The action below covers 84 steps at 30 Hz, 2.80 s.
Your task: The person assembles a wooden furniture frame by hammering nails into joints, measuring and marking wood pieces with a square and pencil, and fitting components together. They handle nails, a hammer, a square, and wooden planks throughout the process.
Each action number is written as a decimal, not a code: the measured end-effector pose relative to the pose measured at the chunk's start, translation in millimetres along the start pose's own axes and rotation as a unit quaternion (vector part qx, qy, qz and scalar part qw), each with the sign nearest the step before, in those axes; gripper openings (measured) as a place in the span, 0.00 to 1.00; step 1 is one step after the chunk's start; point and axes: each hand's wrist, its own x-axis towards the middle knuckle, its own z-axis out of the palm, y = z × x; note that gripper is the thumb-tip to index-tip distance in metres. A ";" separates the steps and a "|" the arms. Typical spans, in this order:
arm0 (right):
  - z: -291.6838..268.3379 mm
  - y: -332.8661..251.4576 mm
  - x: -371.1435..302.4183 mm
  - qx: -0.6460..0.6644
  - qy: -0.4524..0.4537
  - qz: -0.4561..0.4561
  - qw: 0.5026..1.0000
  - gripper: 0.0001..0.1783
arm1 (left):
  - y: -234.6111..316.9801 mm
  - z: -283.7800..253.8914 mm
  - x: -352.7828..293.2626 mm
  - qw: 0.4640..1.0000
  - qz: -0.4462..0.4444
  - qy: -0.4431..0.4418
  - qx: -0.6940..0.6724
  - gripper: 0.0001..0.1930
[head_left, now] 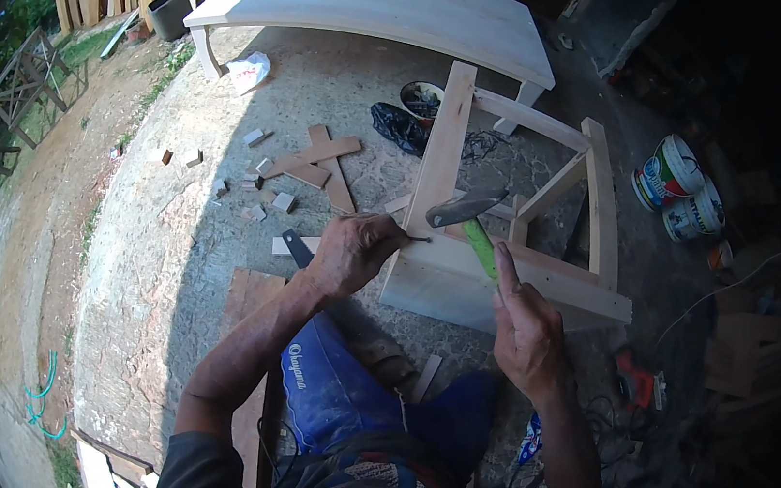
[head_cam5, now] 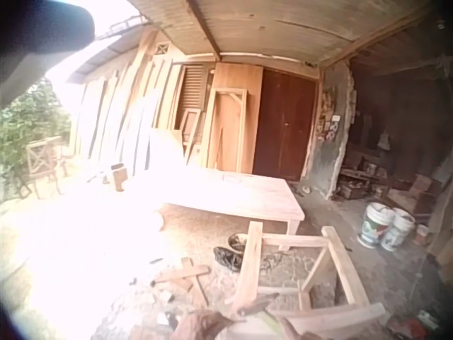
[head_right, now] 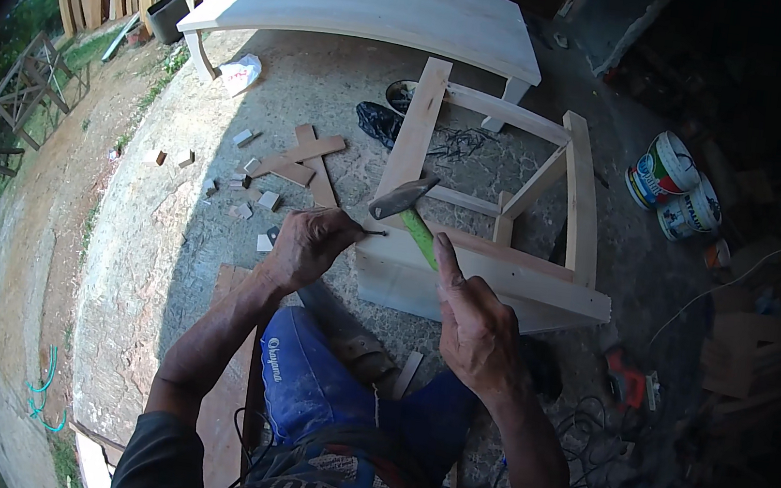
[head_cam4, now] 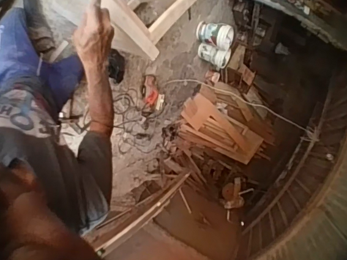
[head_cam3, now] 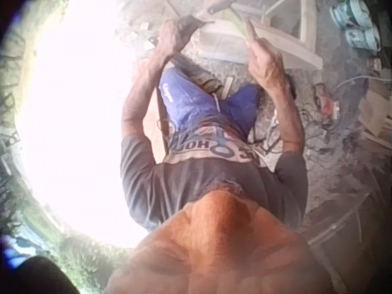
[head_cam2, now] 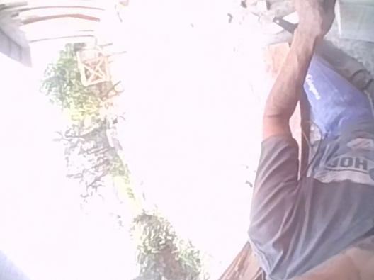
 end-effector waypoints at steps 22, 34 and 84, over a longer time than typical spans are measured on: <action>-24.2 -16.8 14.8 -0.003 0.103 -0.055 0.993 0.37 | 1.0 -3.0 3.2 1.000 0.012 -0.007 0.017 0.04; -21.1 -8.0 4.8 0.046 0.045 0.002 0.998 0.36 | 2.5 -9.1 7.1 0.999 -0.011 -0.035 0.010 0.03; -67.2 55.5 -102.0 -0.070 -0.007 0.221 0.973 0.39 | 93.6 130.2 67.2 0.990 0.104 -0.083 0.042 0.04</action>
